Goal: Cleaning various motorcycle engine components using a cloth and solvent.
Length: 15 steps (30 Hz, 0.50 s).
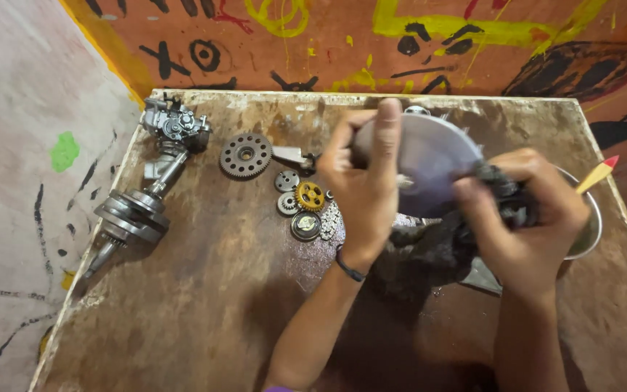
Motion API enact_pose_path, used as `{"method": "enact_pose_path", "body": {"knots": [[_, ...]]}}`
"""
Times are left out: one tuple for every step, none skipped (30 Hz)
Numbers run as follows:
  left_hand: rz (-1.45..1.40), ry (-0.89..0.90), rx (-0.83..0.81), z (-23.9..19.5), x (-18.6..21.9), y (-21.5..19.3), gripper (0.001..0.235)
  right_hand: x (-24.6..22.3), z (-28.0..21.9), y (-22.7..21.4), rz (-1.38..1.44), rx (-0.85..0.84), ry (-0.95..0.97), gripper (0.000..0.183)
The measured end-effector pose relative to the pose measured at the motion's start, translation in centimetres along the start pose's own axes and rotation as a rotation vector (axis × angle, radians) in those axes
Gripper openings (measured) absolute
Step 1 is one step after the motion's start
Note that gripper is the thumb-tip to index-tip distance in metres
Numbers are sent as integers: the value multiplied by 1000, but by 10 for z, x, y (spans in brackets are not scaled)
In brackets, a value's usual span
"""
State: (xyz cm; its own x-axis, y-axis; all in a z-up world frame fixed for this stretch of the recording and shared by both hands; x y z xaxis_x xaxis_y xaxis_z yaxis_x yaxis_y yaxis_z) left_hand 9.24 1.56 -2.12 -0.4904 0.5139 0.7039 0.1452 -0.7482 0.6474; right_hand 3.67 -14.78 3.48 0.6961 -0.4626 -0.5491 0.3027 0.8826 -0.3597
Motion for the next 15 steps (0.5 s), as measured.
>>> {"method": "enact_pose_path", "body": {"knots": [[3,1,-3,1,3,-2,30,-5,3,2,2,4,1,11],[39,83,13,1,11,-4,33,-11,6,4,-67,-23,-24,17],[75,164,29,1,19,-6,36,-18,9,7,-135,-50,-49,23],[75,164,28,-1,18,-6,36,-9,3,8,-136,-49,-49,23],[124,242,32,-4,24,-5,38,0,-2,6,-103,2,-32,18],[172,322,36,-7,29,-5,41,9,-7,4,-67,52,-17,16],[172,324,36,-8,30,-3,41,10,-8,4,-66,52,-19,16],[167,295,21,-10,28,0,38,15,-10,1,-30,99,23,19],[161,267,6,-11,26,3,36,20,-11,-1,7,146,65,24],[159,266,4,-11,26,3,36,21,-12,-1,5,147,64,24],[152,224,-19,-10,22,6,36,27,-13,-4,-5,184,123,29],[147,181,-41,-10,19,7,36,32,-15,-6,-13,218,184,34],[147,180,-41,-8,14,5,36,38,-16,-7,-14,218,185,34],[195,183,-37,-5,10,2,37,45,-17,-5,45,185,184,39],[244,186,-32,-3,5,0,39,52,-18,-3,104,152,183,45]]}}
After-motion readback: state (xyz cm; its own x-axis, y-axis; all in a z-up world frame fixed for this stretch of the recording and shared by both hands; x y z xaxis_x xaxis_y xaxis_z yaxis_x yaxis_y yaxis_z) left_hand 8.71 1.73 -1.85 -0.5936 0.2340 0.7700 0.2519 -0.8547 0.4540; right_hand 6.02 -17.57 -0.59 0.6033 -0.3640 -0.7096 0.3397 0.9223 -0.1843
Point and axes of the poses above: each hand's wrist, its own z-axis towards the middle knuckle, its own y-axis out of the palm, x = y × z, the point moved 7 cm from there along z, towards the middle knuckle, and after that the axes turned 3 degrees about -z, right-handed, at the moved point
